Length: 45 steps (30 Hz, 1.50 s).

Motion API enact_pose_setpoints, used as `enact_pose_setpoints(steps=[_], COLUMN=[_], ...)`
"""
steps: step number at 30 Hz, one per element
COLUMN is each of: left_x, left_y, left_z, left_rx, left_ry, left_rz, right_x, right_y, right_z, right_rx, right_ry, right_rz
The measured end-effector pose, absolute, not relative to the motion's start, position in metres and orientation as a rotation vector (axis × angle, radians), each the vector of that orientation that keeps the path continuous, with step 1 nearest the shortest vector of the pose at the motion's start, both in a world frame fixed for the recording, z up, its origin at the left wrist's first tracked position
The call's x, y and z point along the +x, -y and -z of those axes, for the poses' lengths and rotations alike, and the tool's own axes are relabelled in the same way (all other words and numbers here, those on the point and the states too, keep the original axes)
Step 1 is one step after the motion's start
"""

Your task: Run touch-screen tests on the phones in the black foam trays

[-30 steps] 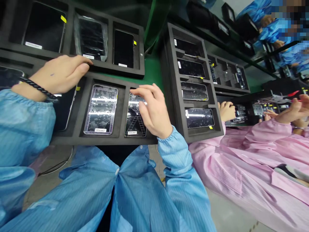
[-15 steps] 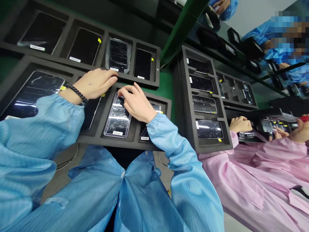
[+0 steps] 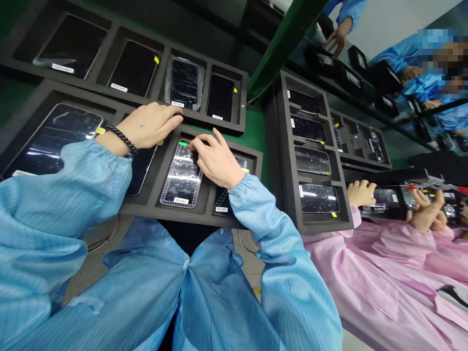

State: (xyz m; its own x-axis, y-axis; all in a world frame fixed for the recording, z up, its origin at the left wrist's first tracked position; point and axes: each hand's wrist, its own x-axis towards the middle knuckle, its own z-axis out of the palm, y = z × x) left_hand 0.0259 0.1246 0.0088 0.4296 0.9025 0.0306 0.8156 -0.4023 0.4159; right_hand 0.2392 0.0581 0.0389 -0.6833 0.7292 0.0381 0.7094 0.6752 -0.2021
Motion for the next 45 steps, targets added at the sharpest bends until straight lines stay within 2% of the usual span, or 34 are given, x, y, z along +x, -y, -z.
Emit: enact_pose_setpoints(steps=[10, 25, 45], left_x=[0.025, 0.024, 0.024], left_y=[-0.124, -0.124, -0.123], left_z=[-0.014, -0.015, -0.015], left_rx=[2.32, 2.258, 2.217], left_ry=[-1.453, -1.424, -1.445], left_rz=[-0.309, -0.319, -0.287], right_x=[0.269, 0.265, 0.262], right_y=[-0.041, -0.019, 0.055], right_z=[-0.046, -0.048, -0.058], right_rx=[-1.387, -1.158, -0.839], right_ry=[2.678, 2.869, 2.931], right_rz=[-0.294, -0.219, -0.497])
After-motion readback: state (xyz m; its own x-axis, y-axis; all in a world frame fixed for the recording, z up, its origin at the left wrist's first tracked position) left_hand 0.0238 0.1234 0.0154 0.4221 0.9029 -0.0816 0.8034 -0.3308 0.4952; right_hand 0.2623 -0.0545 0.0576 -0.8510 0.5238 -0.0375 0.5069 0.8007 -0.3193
